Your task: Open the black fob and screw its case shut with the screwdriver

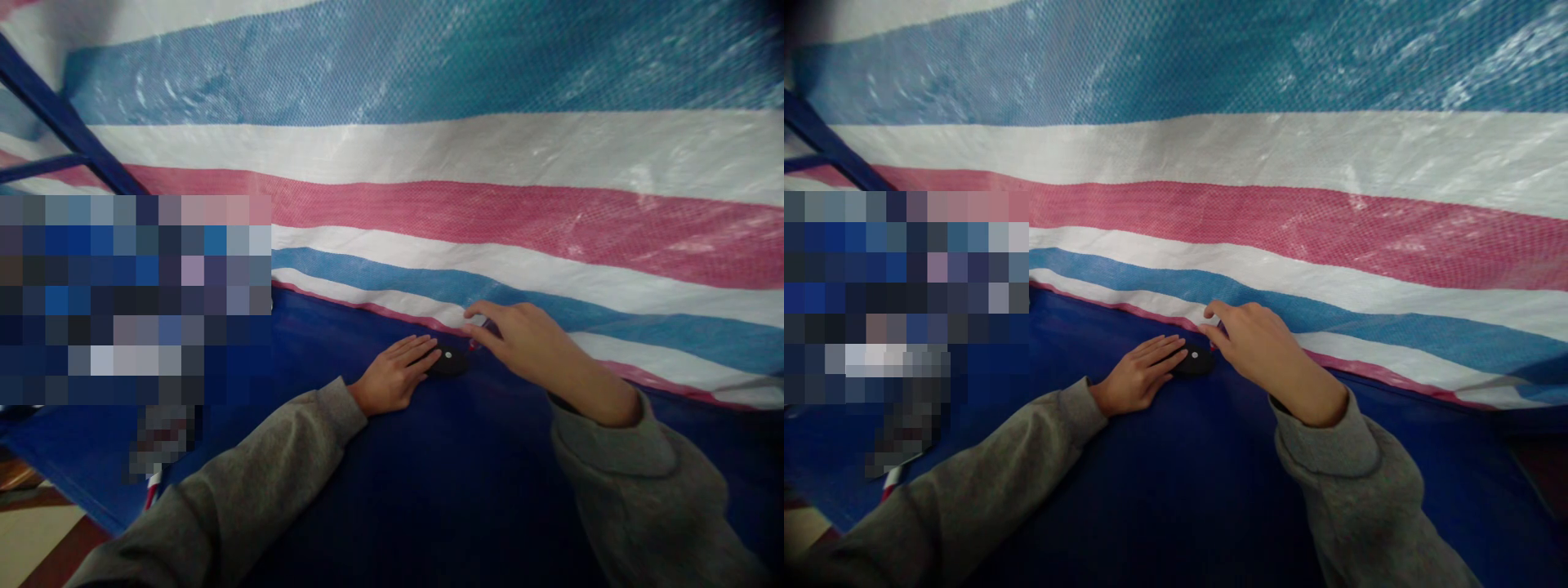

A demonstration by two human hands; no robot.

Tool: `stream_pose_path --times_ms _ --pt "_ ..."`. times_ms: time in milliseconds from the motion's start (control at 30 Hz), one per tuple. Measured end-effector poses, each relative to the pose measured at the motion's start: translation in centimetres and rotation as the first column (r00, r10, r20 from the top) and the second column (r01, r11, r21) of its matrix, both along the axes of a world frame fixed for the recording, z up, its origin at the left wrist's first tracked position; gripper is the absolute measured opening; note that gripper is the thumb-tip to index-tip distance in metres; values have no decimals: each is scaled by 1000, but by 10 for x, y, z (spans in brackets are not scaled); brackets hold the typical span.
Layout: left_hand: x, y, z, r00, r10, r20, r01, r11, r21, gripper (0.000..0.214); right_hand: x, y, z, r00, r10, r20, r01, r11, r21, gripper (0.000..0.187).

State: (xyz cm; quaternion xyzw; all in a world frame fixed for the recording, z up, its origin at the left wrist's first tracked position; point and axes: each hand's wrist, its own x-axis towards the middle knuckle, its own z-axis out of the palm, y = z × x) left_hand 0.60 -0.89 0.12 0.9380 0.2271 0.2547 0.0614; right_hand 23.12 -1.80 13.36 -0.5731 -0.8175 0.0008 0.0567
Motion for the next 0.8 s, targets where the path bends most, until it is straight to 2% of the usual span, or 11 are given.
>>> stream_pose_path --times_ms 300,400,567,800 --pt "0 0 0 1000 0 19 0 1000 10 47 1 2 -3 1000 -10 -7 10 1000 -8 39" --pt "0 0 1 1000 1 14 -1 1000 -1 48 -1 1 -2 999 -30 16 30 1000 11 35" --pt "0 0 1 1000 0 23 0 1000 -9 49 -2 0 -1 998 8 -56 -7 1000 23 27" --pt "0 0 0 1000 2 24 -2 1000 -9 49 -3 0 0 996 14 -88 -12 1000 13 27"
